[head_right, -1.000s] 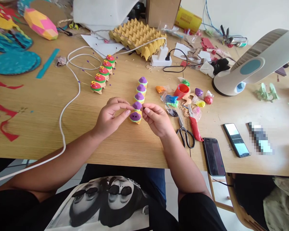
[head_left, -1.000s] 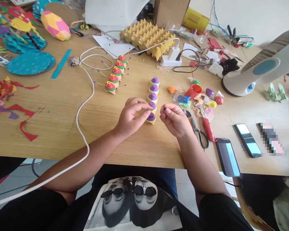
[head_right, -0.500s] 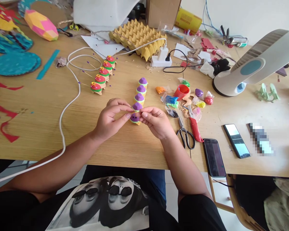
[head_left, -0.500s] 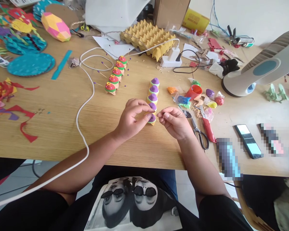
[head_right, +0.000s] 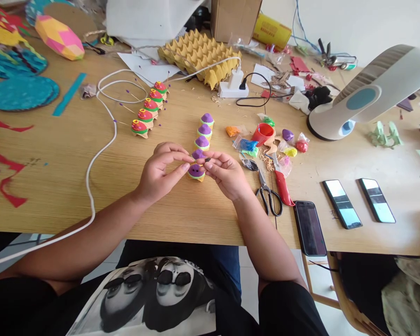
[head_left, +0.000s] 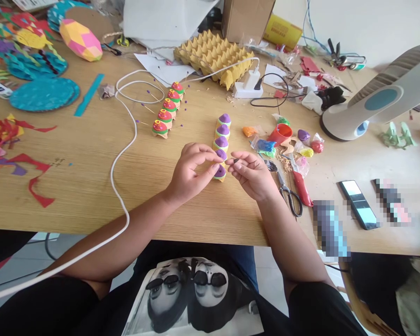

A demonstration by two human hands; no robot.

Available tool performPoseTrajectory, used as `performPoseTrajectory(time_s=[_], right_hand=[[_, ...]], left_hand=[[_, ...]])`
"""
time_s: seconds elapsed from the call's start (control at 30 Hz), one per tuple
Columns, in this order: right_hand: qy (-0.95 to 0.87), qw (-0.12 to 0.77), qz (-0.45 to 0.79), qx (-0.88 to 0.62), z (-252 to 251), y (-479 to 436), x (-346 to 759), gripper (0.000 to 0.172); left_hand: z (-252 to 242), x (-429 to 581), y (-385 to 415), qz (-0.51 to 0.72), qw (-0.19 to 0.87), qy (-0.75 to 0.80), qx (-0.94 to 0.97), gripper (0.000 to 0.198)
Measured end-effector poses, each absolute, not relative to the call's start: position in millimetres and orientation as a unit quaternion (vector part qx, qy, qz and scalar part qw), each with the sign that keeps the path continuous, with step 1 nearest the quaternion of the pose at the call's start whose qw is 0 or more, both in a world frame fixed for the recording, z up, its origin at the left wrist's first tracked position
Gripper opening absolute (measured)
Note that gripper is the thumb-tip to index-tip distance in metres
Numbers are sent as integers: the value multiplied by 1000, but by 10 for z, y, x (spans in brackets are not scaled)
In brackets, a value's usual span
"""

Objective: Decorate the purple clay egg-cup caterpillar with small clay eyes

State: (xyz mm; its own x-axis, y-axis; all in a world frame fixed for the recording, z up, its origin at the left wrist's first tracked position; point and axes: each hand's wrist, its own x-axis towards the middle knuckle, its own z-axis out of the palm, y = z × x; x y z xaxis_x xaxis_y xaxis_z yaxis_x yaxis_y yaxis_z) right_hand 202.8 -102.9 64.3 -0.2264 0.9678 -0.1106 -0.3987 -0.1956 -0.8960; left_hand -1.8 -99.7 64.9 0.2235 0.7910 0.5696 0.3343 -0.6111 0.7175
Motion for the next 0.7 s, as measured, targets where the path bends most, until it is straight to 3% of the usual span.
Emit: performPoseTrajectory(time_s=[0.17, 0.7], right_hand=[[-420, 501, 652, -385, 612, -1029, 2021, 28], [-569, 448, 540, -429, 676, -1116, 1899, 44]], left_hand=[[662, -22, -996, 503, 227, 374, 745, 11], [572, 8, -945, 480, 105, 346, 799, 12]])
